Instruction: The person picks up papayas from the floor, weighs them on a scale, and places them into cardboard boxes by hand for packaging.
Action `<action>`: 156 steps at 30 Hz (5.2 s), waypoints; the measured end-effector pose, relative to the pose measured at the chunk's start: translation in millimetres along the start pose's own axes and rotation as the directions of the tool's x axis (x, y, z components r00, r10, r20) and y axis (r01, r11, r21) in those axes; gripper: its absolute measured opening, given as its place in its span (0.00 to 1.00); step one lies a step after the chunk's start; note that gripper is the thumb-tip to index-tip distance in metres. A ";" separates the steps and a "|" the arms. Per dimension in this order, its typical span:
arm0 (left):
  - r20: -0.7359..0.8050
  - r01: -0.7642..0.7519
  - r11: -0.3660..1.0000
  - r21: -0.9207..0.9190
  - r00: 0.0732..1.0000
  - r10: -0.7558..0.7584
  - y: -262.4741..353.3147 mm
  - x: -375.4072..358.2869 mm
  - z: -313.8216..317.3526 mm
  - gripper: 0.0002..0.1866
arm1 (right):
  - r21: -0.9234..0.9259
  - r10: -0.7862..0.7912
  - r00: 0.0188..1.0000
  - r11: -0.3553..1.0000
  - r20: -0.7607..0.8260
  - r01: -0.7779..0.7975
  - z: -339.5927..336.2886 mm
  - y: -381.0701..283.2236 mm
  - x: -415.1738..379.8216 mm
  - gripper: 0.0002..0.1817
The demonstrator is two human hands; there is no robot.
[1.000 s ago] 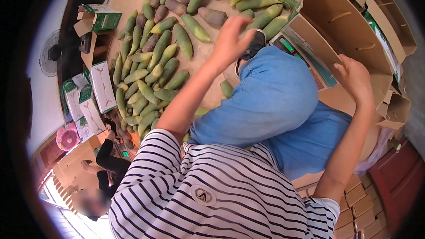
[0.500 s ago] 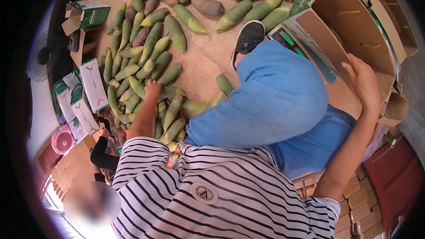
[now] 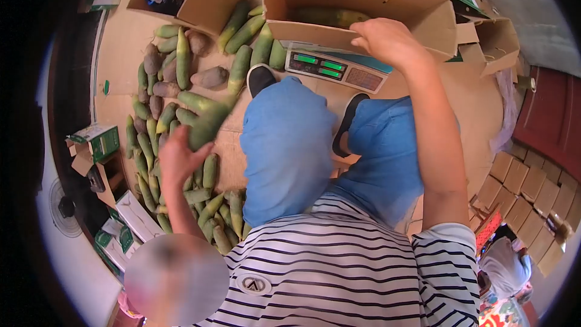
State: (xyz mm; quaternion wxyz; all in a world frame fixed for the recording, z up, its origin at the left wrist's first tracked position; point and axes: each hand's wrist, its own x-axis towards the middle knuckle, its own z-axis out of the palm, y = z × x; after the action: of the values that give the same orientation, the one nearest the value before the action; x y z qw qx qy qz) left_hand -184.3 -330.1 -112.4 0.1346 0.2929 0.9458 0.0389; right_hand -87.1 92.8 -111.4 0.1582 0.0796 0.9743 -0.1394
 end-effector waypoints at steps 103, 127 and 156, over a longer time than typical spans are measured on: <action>0.702 0.874 0.313 -0.372 0.486 -0.521 -172.4 -226.7 285.7 0.32 | -0.170 -0.026 0.999 0.985 -0.018 0.022 7.2 -9.1 3.4 0.14; -0.489 -0.625 0.773 -0.106 0.710 0.507 203.9 121.3 -65.9 0.28 | -0.071 0.106 0.992 0.992 0.072 -0.101 7.2 -15.4 1.2 0.13; -0.108 -0.561 0.794 0.235 0.796 0.595 237.1 26.5 -50.6 0.19 | 0.719 0.873 -0.343 0.012 -0.346 -0.695 257.8 141.6 -384.2 0.51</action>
State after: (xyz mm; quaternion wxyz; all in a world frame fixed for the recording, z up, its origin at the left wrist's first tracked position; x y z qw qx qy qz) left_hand -90.4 -119.2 -33.9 0.0031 0.5755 0.8177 0.0129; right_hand 374.9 108.0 -254.2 -0.2445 0.7990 0.5484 -0.0343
